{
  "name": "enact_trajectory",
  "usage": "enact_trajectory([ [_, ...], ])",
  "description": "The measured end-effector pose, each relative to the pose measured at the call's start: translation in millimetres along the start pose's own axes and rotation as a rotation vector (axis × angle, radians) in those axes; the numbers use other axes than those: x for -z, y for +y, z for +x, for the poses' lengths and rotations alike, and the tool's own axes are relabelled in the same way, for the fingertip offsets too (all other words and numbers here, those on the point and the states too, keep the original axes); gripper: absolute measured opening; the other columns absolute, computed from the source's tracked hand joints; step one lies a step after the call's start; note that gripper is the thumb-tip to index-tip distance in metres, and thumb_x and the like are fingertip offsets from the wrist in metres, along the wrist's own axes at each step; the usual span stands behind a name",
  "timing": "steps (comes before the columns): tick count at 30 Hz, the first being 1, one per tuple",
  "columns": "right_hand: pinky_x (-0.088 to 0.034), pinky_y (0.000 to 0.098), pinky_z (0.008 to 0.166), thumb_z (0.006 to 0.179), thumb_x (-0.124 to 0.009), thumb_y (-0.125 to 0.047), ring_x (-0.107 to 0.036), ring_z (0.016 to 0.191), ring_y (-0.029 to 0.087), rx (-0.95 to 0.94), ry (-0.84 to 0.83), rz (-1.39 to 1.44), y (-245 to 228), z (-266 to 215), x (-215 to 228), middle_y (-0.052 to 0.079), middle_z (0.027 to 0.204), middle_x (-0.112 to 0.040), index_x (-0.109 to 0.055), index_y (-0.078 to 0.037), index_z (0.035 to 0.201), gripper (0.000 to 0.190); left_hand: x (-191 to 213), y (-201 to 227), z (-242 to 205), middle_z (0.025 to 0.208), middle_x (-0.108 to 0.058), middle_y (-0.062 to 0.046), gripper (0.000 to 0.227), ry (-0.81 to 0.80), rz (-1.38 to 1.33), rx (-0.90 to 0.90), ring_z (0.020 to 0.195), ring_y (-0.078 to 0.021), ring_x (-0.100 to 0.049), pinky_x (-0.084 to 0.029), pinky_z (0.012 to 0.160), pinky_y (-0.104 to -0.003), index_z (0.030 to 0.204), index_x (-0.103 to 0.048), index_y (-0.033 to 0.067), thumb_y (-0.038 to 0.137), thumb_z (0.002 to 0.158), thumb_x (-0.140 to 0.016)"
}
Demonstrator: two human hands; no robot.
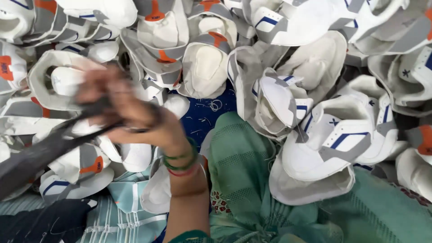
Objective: The person sits on the floor surrounded by a large pile of white shoes and uses a pair of scissors to trim excess threads and loose material from the shoe uppers. They handle the shoes one by one, picking them up, cutting the threads, and placing them back into the pile.
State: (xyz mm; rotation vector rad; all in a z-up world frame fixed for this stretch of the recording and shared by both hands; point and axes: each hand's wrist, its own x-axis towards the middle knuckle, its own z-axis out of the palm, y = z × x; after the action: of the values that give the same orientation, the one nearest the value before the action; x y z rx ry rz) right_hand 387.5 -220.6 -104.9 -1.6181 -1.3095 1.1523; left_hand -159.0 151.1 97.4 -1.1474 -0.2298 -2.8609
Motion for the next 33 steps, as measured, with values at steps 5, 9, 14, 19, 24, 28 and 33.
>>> enact_trajectory([
  [5,-0.053,0.0402,0.089,0.100,-0.068,-0.024,-0.068,0.101,0.032,-0.147,0.187,-0.280,-146,142,-89,0.022,0.111,-0.071,-0.060,0.002,0.136,0.046,11,47,-107,0.115,-0.070,-0.014,0.020,-0.472,0.283,0.831,0.107,-0.0217,-0.068,-0.057,0.099,-0.033,0.111,-0.069,-0.0035,-0.007,0.092,-0.065],
  [9,-0.052,0.0416,0.090,0.099,-0.067,-0.027,-0.069,0.103,0.035,-0.233,0.322,-0.445,-209,220,-147,0.024,0.112,-0.071,-0.060,0.003,0.139,0.051,16,96,-182,0.115,-0.072,-0.012,0.019,-0.556,-0.016,1.277,0.105,-0.0154,-0.069,-0.057,0.092,-0.030,0.112,-0.066,-0.0004,0.001,0.096,-0.074],
  [14,-0.049,0.0500,0.102,0.093,-0.086,-0.032,-0.056,0.118,0.050,0.112,0.689,-0.720,-142,226,-154,0.036,0.132,-0.050,-0.042,0.016,0.153,0.088,22,139,-203,0.105,-0.077,-0.010,0.016,-0.834,0.009,1.724,0.087,-0.0103,-0.067,-0.055,0.079,-0.026,0.106,-0.069,-0.0018,0.004,0.094,-0.078],
  [19,-0.049,0.0527,0.103,0.090,-0.088,-0.041,-0.053,0.121,0.052,0.083,0.799,-0.776,-133,214,-130,0.034,0.134,-0.044,-0.042,0.018,0.143,0.092,24,150,-203,0.105,-0.077,-0.006,0.018,-0.937,0.010,1.759,0.090,-0.0076,-0.069,-0.057,0.082,-0.025,0.107,-0.069,-0.0009,0.007,0.093,-0.078],
  [24,-0.050,0.0580,0.085,0.084,-0.086,-0.041,-0.057,0.108,0.051,-0.074,0.791,-0.925,-161,217,-126,0.031,0.123,-0.055,-0.059,0.010,0.125,0.071,23,166,-203,0.111,-0.076,-0.008,0.021,-0.989,0.033,1.790,0.091,-0.0095,-0.070,-0.058,0.084,-0.027,0.110,-0.068,-0.0002,0.009,0.093,-0.078],
  [28,-0.052,0.0523,0.073,0.093,-0.071,-0.017,-0.062,0.086,0.043,0.115,0.793,-1.153,-155,215,-90,0.024,0.099,-0.063,-0.063,0.004,0.113,0.031,41,174,-211,0.133,-0.070,-0.013,0.036,-0.962,0.007,1.652,0.110,-0.0128,-0.067,-0.056,0.096,-0.029,0.119,-0.062,0.0004,0.008,0.089,-0.081],
  [33,-0.039,0.0413,0.057,0.094,-0.062,0.011,-0.053,0.067,0.032,0.423,1.021,-1.017,-228,183,-45,0.018,0.079,-0.056,-0.066,0.005,0.123,0.030,28,172,-181,0.141,-0.065,-0.015,0.053,-1.122,-0.032,1.575,0.123,-0.0169,-0.064,-0.054,0.101,-0.032,0.125,-0.058,0.0011,0.008,0.080,-0.086],
])
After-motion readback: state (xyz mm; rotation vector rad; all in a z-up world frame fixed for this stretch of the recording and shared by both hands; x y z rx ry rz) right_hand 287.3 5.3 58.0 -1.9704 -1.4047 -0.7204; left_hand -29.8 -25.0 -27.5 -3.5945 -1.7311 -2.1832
